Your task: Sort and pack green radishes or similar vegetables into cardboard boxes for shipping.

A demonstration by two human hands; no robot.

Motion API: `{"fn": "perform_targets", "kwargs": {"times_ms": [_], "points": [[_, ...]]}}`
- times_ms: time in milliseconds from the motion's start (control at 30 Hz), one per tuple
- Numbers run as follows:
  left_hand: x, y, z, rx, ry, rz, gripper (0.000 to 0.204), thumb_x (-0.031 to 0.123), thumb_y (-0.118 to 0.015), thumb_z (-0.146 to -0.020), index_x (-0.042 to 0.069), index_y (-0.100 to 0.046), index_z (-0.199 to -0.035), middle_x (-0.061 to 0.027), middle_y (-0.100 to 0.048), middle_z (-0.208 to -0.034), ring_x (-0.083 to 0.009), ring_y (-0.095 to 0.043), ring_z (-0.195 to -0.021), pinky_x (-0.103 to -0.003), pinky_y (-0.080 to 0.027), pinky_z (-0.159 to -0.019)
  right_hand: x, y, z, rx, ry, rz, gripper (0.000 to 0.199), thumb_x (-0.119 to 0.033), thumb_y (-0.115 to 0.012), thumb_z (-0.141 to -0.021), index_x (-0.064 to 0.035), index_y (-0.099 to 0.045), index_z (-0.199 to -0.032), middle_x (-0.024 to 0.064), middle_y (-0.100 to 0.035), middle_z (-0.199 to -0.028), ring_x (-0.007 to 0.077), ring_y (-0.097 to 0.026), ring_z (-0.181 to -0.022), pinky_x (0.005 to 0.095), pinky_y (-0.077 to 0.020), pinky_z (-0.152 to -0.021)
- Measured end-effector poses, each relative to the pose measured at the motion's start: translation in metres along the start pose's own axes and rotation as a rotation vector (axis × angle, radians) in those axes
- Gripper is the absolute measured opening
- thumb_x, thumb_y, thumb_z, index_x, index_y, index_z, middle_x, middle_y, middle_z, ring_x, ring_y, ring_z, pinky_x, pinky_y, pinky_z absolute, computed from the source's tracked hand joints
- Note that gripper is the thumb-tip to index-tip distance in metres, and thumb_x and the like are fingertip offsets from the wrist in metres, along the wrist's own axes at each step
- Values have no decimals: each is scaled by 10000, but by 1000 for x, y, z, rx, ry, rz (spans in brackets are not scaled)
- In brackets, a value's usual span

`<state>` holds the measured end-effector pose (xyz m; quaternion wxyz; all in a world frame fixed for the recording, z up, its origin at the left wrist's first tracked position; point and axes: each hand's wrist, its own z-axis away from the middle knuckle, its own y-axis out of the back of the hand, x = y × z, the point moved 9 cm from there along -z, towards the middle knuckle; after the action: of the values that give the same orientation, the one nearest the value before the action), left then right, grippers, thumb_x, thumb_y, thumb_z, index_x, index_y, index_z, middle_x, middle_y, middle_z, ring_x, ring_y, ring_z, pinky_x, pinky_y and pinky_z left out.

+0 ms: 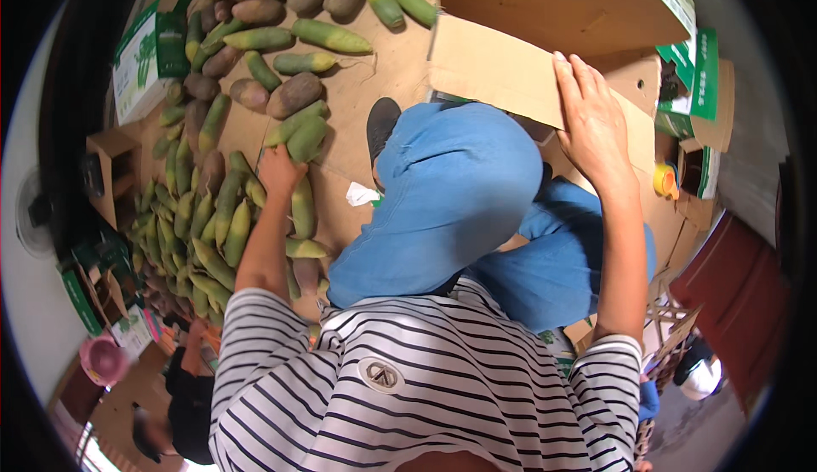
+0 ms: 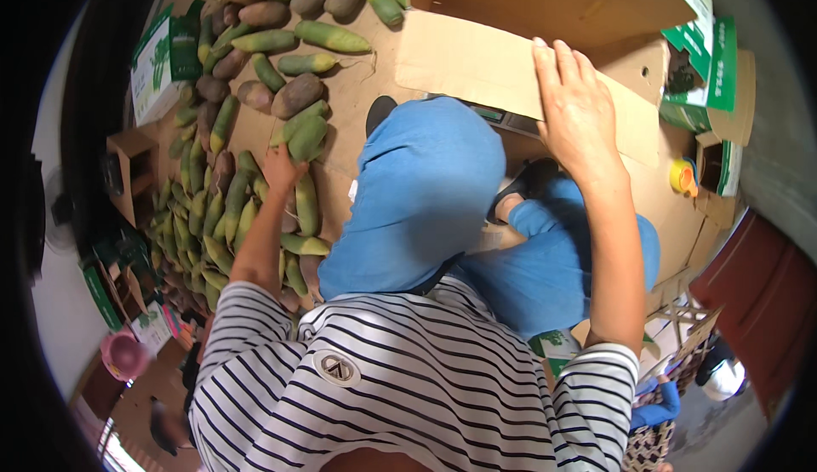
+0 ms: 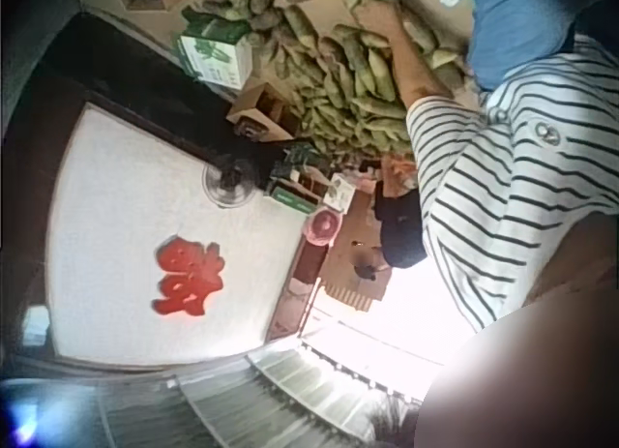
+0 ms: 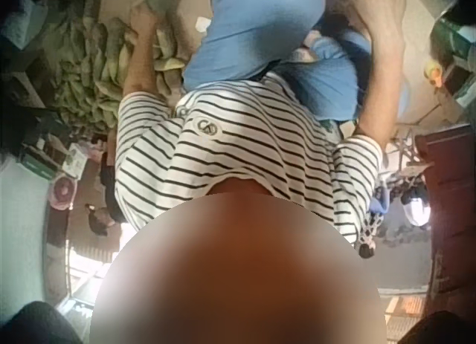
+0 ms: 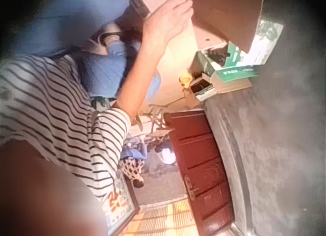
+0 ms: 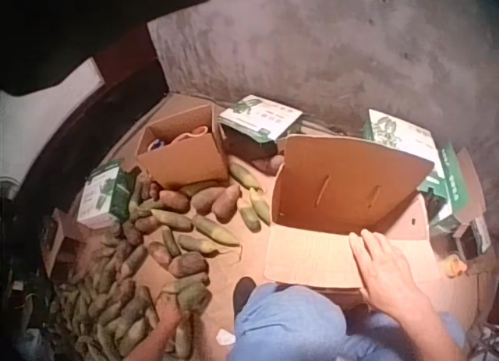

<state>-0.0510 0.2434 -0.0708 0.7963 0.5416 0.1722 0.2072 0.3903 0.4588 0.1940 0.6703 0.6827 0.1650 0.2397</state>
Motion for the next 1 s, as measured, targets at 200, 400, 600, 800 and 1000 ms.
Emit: {"fn": "perform_targets", "kwargs": {"times_ms": [200, 400, 600, 800, 1000], "points": [[0, -58, 52, -201, 233, 1006, 595, 303, -810, -713, -30, -576, -1147, -149, -641, -1070, -244, -618, -956, -331, -479, -841, -8, -1, 0, 78, 15, -17, 797, -28, -716, -624, -38, -423, -1365, 181, -507, -1300, 319, -508, -1181, 409, -486, -901], [78, 115, 46, 121, 4, 1254, 482, 230, -772, -791, -9, -582, -1164, -83, -631, -1033, -150, -587, -893, -292, -480, -795, -5, -2, 4, 149, -5, 10, 693, -40, -669, -682, -30, -451, -1340, 152, -516, -1249, 276, -531, -1112, 379, -510, -807], [240, 327, 44, 332, -676, 1084, 573, 126, -815, -716, -14, -550, -1205, -127, -627, -1118, -210, -612, -1015, -331, -489, -876, 1, -8, 7, 187, 3, 1, 677, -28, -657, -687, -31, -454, -1333, 143, -525, -1239, 272, -535, -1098, 398, -513, -823], [376, 346, 43, 347, -980, 53, 415, 239, -752, -734, 17, -535, -1009, -201, -606, -924, -359, -621, -902, -434, -511, -764, -5, -4, 1, 92, 12, -27, 864, -127, -796, -636, -58, -389, -1396, 156, -505, -1306, 291, -504, -1181, 411, -469, -922], [359, 378, 62, 527, -1101, 468, 327, 111, -693, -798, 6, -556, -1076, -154, -606, -907, -306, -623, -765, -379, -519, -669, -6, -7, 4, 26, 20, -53, 830, -127, -782, -646, -46, -402, -1380, 149, -514, -1264, 285, -502, -1164, 398, -465, -920]]}}
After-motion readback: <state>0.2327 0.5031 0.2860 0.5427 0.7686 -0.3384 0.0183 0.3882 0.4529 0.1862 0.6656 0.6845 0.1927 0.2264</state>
